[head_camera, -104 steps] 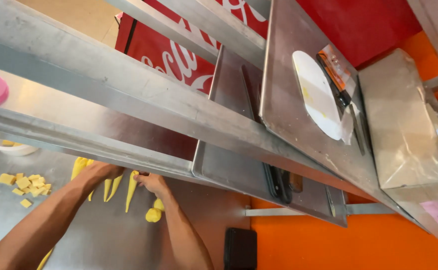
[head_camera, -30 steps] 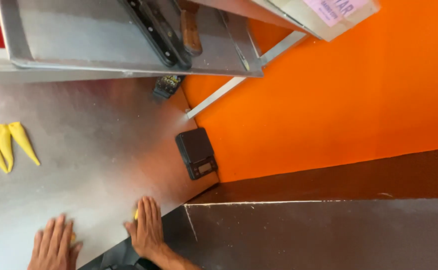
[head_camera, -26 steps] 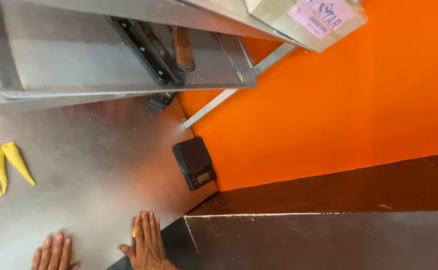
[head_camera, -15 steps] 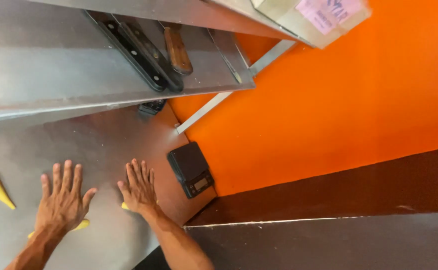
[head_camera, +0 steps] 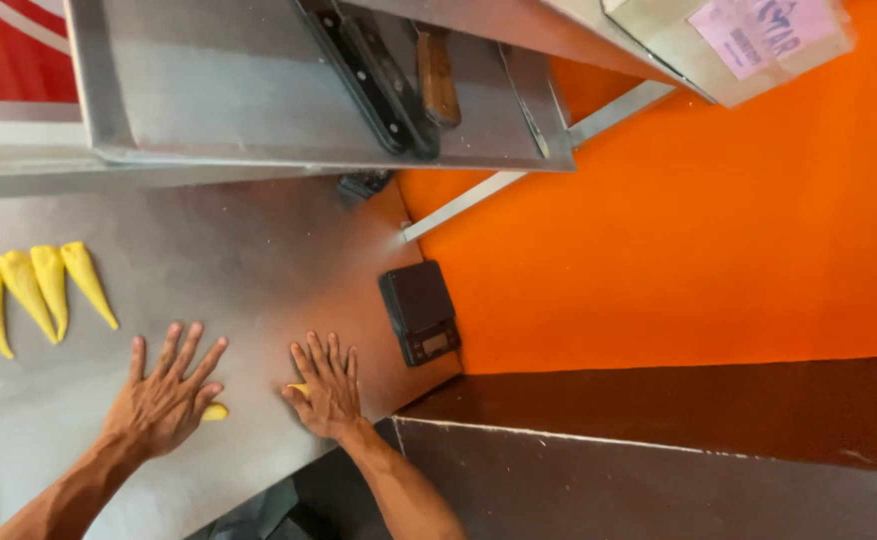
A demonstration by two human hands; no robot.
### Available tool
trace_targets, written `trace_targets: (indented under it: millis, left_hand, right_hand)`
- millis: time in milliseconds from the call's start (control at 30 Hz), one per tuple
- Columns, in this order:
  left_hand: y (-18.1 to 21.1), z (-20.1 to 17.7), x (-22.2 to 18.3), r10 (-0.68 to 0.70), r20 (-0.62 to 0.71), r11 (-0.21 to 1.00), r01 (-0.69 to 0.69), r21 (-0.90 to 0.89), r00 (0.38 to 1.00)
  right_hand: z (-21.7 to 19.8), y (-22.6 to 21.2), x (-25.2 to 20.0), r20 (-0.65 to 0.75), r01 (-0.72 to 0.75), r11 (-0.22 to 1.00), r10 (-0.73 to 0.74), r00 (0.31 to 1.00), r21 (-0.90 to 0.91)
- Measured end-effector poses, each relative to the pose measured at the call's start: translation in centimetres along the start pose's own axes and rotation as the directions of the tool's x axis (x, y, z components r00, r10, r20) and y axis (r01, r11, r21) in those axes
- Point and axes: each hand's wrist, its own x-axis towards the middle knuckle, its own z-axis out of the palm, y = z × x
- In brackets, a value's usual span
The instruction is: Shaping and arranging small pieces of yellow dough on a stainless steel table in a bakery.
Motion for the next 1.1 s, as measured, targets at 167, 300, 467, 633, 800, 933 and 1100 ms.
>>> trace_targets:
  millis: [167,300,467,633,800,933,1100]
  left_hand:
    - [-3.8,4.0,6.2,-0.116,0.127,0.992,0.108,0.061,0.985]
    - [-1.2,1.8,1.8,-0.14,0.093,0.99,0.137,0.038,0.986]
    - [2.6,-4.0,-7.8,-0.041,0.1,0.999,0.042,-0.009,0.994]
    - [0.6,-2.0,-7.0,0.021,0.125,0.995,-0.033,0.092,0.992]
    - [-3.2,2.0,-1.2,-0.044,0.124,0.978,0.017,0.208,0.991]
    - [-4.8,1.4,1.7,-0.082,0.361,0.981,0.139,-0.133,0.929]
    - [-2.9,0.2,-1.1,-0.135,0.134,0.989,0.142,-0.043,0.982]
  right_hand:
    - [-0.3,3.7,7.3,-0.034,-0.065,0.996,0.067,0.997,0.066]
    - [1.3,3.1,3.9,-0.135,-0.122,0.991,0.128,0.982,0.056]
    - [2.2,0.4,-5.5,-0.205,0.014,1.0,-0.009,0.979,0.024]
    - [1.5,2.1,-4.4,-0.114,0.125,0.992,-0.121,0.986,0.025]
    - [-0.4,4.4,1.6,0.001,-0.061,0.998,0.061,0.998,0.015]
    - [-1.0,6.3,5.4,0.009,-0.088,0.995,0.088,0.996,0.039]
    - [0.3,7.1,5.4,-0.307,-0.032,0.992,0.069,0.949,0.124]
